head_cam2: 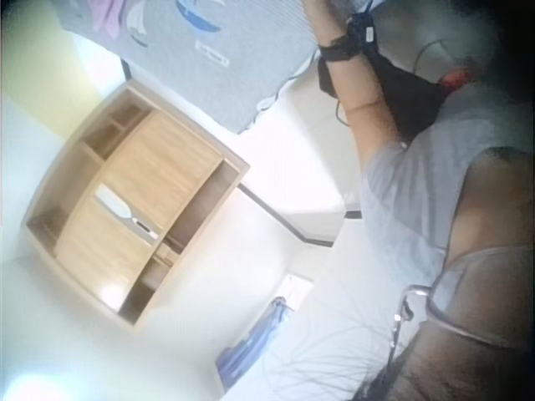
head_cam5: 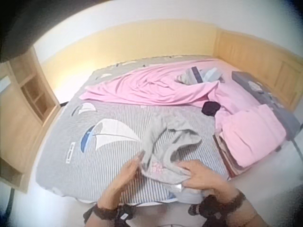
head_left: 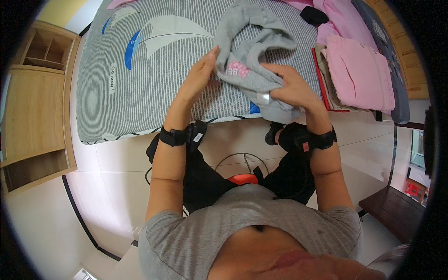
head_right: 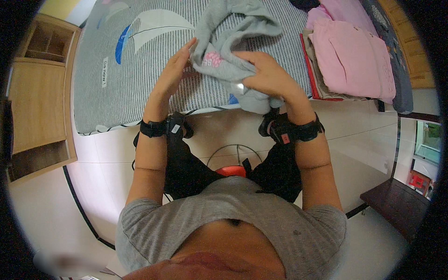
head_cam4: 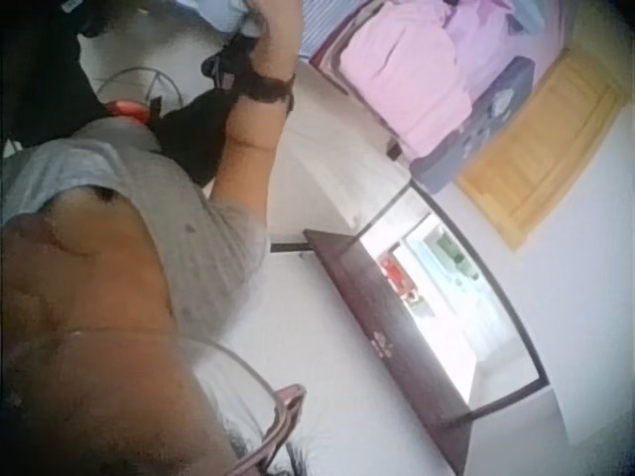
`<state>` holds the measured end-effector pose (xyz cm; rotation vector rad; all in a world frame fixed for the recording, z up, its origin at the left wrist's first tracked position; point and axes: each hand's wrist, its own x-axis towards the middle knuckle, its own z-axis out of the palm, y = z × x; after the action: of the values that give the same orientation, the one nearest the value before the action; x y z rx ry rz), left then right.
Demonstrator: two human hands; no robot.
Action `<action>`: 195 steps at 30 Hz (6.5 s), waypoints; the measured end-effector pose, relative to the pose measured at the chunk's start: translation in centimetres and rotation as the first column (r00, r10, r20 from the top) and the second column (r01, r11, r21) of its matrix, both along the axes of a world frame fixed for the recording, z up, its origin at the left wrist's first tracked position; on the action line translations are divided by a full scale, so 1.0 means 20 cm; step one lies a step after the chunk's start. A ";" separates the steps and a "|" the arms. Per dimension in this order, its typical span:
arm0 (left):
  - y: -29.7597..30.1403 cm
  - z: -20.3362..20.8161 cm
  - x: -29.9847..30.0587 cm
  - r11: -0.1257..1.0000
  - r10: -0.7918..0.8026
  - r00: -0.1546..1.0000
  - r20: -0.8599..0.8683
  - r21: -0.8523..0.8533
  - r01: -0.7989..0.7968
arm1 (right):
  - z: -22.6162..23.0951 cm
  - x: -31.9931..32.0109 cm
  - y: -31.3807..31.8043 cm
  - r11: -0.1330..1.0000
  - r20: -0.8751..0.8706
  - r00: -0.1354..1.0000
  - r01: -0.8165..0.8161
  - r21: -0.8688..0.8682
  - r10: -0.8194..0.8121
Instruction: The person folds several items of clothing including jeans and children's tops on a bed and stacks them neatly.
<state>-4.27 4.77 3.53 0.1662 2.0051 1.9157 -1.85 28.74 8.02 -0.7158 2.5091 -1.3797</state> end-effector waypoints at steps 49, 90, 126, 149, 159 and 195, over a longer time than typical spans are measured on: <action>-0.28 0.06 -0.04 0.634 0.757 0.621 -0.205 0.463 -0.620 | -0.28 -0.31 0.17 0.582 0.434 0.760 0.650 -0.489 -0.483; -0.84 -0.07 0.12 0.617 0.771 0.627 0.113 0.114 -0.779 | -0.21 0.00 0.13 0.796 -0.431 0.889 0.148 0.587 0.152; -1.07 -0.12 0.21 0.369 0.892 0.430 -0.137 -0.329 -0.869 | -0.05 0.02 0.07 0.901 -0.197 0.975 -0.011 0.433 0.107; -0.68 -0.20 0.23 0.274 -0.175 0.911 -0.375 -0.907 -0.320 | -0.31 0.00 -0.15 0.764 -0.184 0.961 -0.043 0.643 0.208; -0.72 -0.20 0.22 0.391 -0.208 0.909 -0.363 -0.882 -0.263 | -0.30 -0.02 -0.15 0.754 -0.118 0.969 -0.090 0.650 0.217; 0.14 -0.15 0.22 0.513 -0.659 0.623 -0.421 -0.858 -0.036 | -0.33 -0.48 0.35 0.699 0.264 0.716 0.694 -0.173 -0.646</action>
<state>0.20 7.60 0.45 1.1331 2.8293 0.4624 -11.45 35.78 1.46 0.3804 2.5575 -1.9120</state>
